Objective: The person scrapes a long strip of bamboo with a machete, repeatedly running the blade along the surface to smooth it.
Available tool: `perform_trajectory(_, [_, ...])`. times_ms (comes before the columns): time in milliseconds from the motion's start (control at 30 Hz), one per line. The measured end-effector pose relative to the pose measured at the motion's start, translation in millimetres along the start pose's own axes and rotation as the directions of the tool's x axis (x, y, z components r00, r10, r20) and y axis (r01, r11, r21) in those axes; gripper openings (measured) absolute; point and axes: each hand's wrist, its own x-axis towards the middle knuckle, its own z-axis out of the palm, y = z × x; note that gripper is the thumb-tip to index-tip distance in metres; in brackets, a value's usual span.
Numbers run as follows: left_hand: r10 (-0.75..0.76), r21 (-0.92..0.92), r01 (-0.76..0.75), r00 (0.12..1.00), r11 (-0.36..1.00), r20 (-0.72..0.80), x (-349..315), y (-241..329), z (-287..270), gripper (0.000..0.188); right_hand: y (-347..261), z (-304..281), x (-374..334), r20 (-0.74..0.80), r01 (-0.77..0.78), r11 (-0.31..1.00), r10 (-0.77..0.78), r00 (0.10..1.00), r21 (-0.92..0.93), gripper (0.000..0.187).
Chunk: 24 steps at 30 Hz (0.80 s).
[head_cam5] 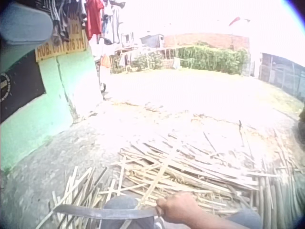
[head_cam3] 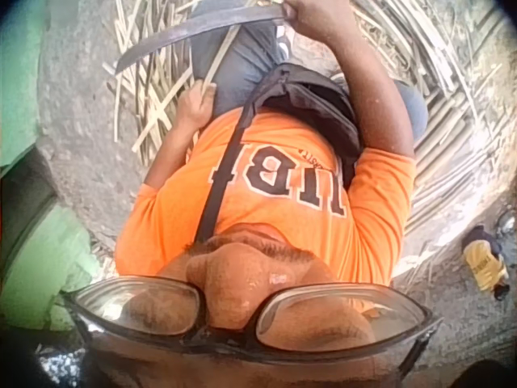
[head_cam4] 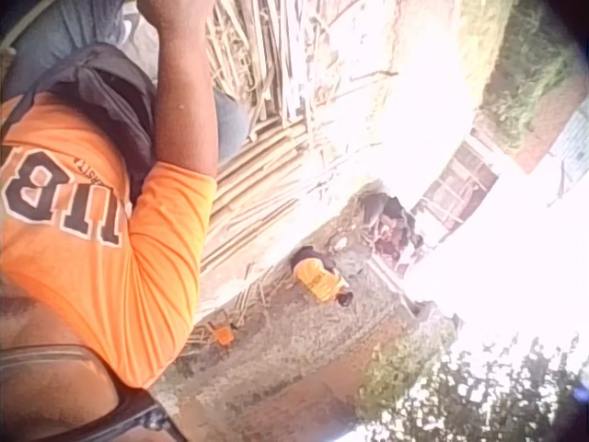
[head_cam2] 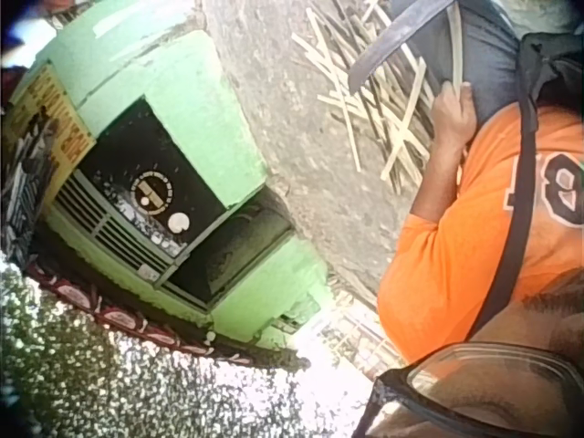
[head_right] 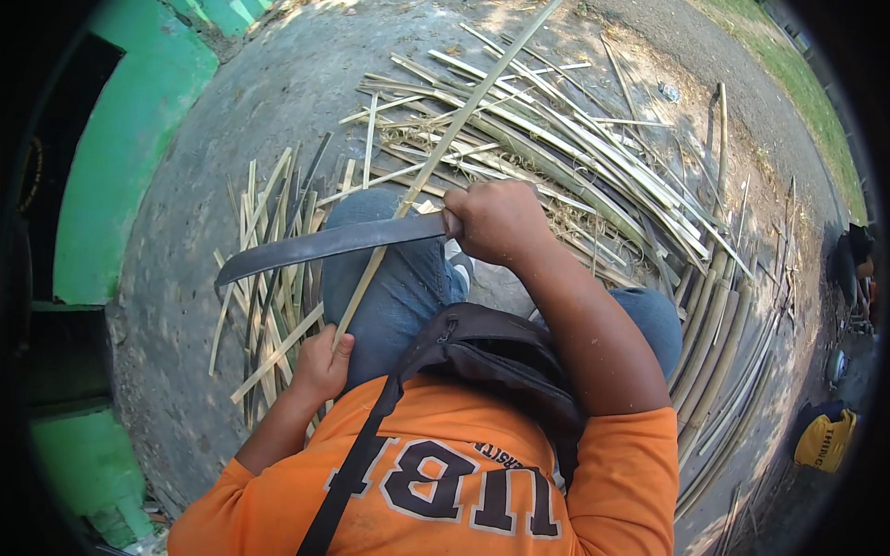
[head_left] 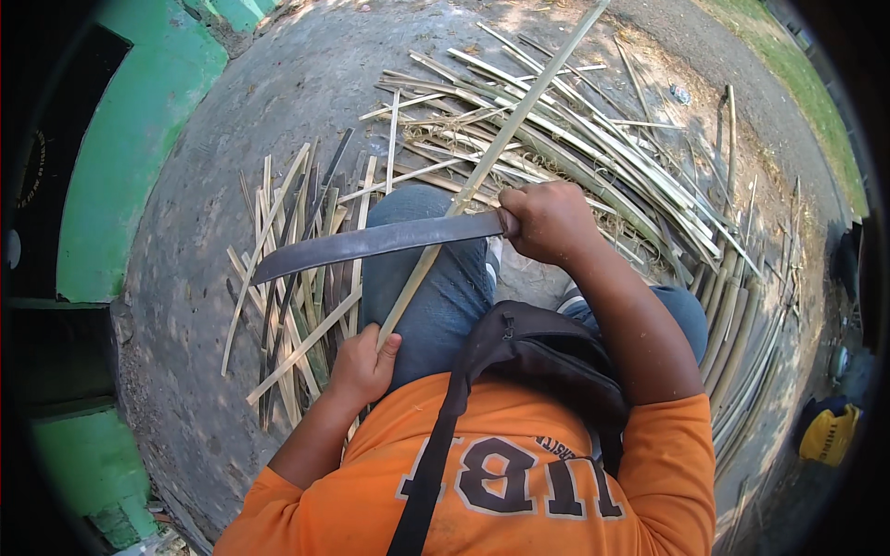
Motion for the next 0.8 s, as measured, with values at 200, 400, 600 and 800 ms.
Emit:
perform_trajectory(200, [0.003, 0.005, -0.003, 1.0, 1.0, 0.009, 10, 1, 1, 0.052, 32, -2, -5, -0.08, -0.111, 0.99, 0.118, 0.99, 0.081, 0.01])
perform_trajectory(400, [0.007, -0.004, -0.007, 1.0, 1.0, 0.01, 2, 1, -1, 0.05, 0, 0, -3, -0.018, 0.003, 0.999, -0.002, 1.0, 0.043, 0.007])
perform_trajectory(600, [-0.002, 0.004, 0.002, 1.0, 1.0, 0.008, 10, 3, 1, 0.05, 43, -6, -5, -0.06, -0.184, 0.982, 0.187, 0.981, 0.053, 0.013])
perform_trajectory(800, [0.008, -0.015, -0.008, 1.0, 1.0, 0.002, 5, 2, -1, 0.051, 1, -1, -4, 0.0, 0.012, 0.998, -0.012, 1.0, 0.065, 0.008])
